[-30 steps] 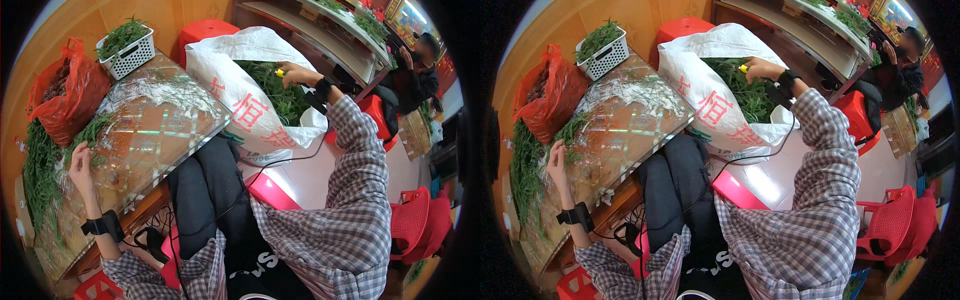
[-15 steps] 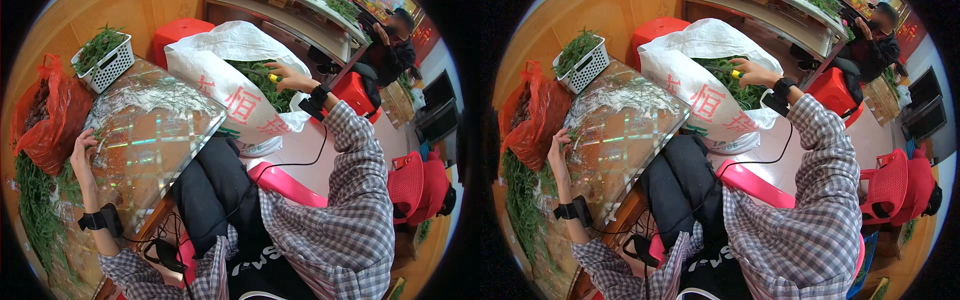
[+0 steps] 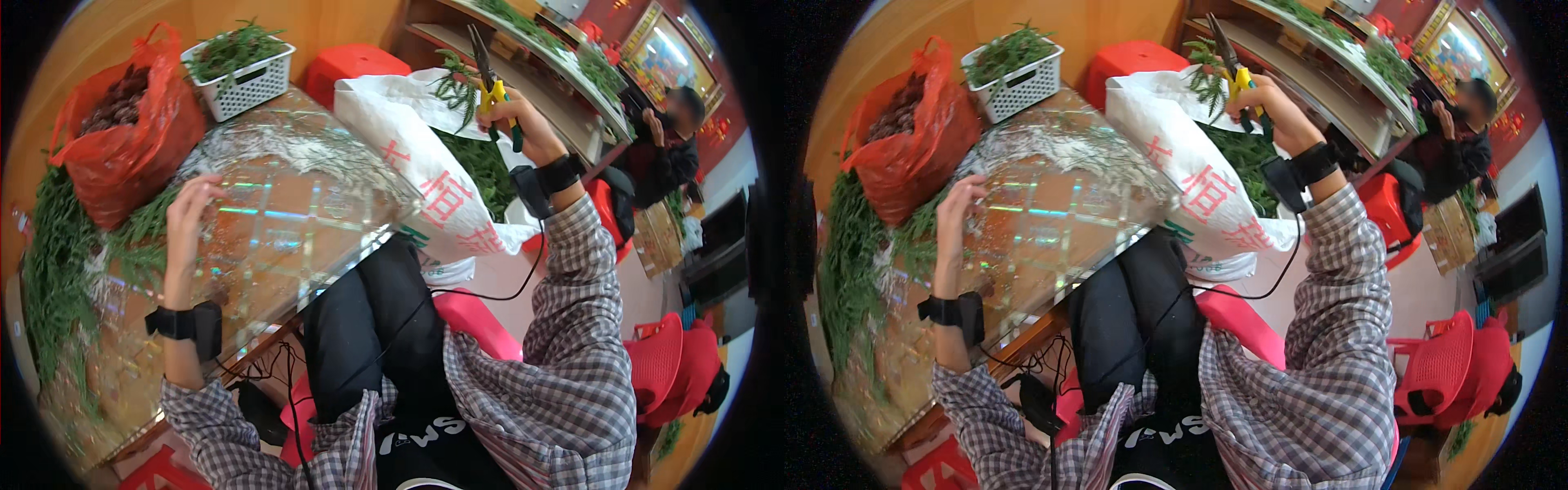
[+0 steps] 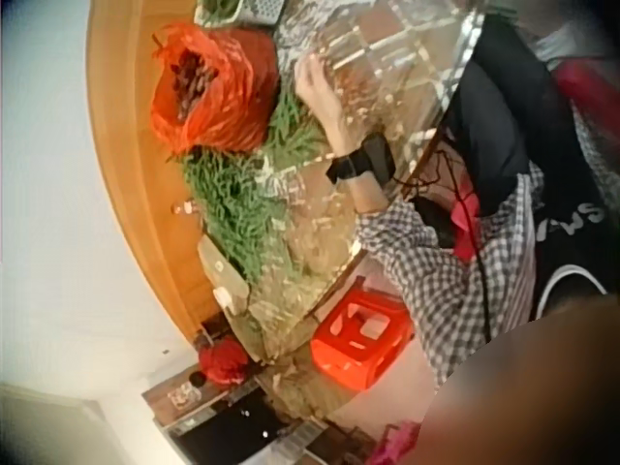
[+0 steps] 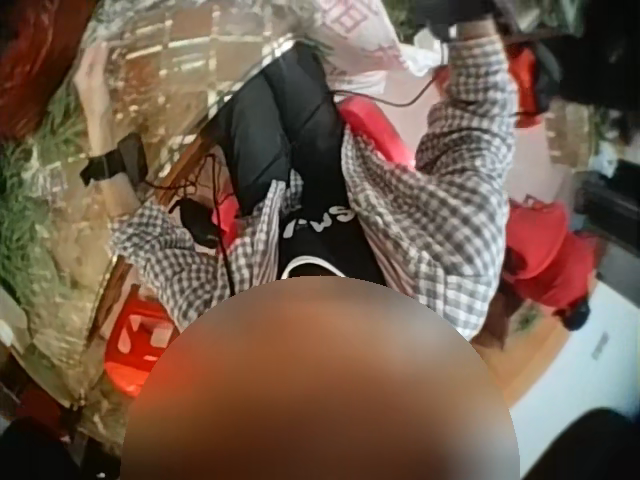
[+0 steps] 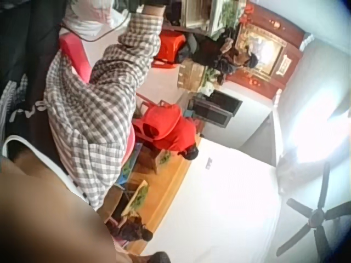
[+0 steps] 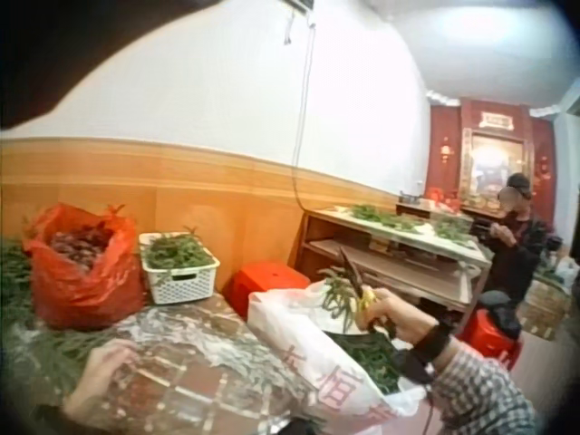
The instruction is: Trimming small sections from green plant stems using pliers and sorting them.
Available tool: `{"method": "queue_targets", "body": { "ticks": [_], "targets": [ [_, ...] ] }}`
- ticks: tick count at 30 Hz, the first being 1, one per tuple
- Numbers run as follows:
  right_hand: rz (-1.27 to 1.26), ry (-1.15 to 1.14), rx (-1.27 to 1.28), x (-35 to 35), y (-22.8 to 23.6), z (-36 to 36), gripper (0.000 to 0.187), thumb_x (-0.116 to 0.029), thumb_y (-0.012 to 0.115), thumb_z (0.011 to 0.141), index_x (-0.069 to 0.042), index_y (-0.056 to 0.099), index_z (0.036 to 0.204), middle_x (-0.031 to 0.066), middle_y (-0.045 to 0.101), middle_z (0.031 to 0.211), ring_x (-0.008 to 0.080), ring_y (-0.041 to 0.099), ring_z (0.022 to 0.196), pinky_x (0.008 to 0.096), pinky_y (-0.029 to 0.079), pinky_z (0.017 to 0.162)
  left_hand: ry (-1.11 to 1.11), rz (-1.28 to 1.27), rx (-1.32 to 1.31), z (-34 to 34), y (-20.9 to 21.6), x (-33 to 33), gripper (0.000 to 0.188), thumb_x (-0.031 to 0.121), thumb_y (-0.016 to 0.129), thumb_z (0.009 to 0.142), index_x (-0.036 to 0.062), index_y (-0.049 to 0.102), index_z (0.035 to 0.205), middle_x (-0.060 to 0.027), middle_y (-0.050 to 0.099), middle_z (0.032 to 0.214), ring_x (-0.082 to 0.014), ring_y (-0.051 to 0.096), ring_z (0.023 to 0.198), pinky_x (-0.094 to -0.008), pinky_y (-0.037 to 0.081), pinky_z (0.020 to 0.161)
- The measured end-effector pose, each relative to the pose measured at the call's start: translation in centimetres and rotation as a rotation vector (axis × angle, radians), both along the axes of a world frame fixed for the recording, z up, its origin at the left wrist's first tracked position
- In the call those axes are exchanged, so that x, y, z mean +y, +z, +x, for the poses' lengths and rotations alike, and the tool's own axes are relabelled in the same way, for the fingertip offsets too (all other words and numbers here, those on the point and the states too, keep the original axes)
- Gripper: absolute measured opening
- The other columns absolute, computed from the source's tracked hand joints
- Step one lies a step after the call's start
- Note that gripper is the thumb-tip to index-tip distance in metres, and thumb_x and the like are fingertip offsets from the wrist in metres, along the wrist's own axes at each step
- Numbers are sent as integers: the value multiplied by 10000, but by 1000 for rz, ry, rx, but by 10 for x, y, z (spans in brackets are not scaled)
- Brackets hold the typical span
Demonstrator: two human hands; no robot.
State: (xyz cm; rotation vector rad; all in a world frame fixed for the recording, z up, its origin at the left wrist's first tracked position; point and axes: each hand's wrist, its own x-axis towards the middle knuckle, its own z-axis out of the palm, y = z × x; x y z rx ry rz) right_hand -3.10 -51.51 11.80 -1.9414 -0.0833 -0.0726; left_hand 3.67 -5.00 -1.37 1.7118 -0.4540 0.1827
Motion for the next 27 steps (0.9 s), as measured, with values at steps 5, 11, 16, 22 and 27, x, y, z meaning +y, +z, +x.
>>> {"method": "queue_targets", "body": {
  "ticks": [5, 11, 16, 22, 27],
  "targets": [
    [549, 189, 100, 85, -67, 38, 486, -9, 542, 731, -4, 472, 1212, 99, 565, 811, 179, 546, 733, 319, 458, 705, -69, 99, -94, 2, -10, -10, 226, 185, 547, 903, -24, 630, 920, -63, 606, 1075, -134, 548, 961, -261, 416, 840],
    [829, 417, 432, 210, -118, 37, 148, -35, 515, 735, 37, 543, 861, 106, 565, 718, 194, 557, 666, 294, 462, 621, -22, 28, -51, 2, -13, -16, 235, 179, 623, 855, -28, 639, 965, -108, 595, 1076, -192, 557, 1017, -306, 413, 897],
    [1046, 424, 572, 242, -126, 35, 147, -30, 511, 740, 18, 520, 878, 106, 542, 753, 224, 548, 686, 350, 467, 669, -36, 102, 24, 4, -13, -8, 282, 232, 601, 881, -21, 623, 1002, -81, 537, 1184, -163, 520, 1058, -290, 394, 916],
    [1136, 402, 554, 238, -131, 34, 199, -30, 506, 741, -23, 484, 938, 98, 519, 812, 231, 528, 709, 386, 459, 698, -66, 184, -23, 3, -16, -7, 252, 238, 659, 834, -9, 651, 888, -89, 527, 1198, -183, 538, 1045, -307, 429, 873],
    [1108, 421, 514, 230, -138, 33, 216, -39, 509, 740, -49, 485, 954, 80, 505, 839, 221, 512, 712, 387, 452, 700, -90, 176, 4, 3, -19, -8, 213, 215, 696, 806, 8, 653, 824, -89, 534, 1196, -174, 552, 1023, -302, 450, 836]
  ]
}}
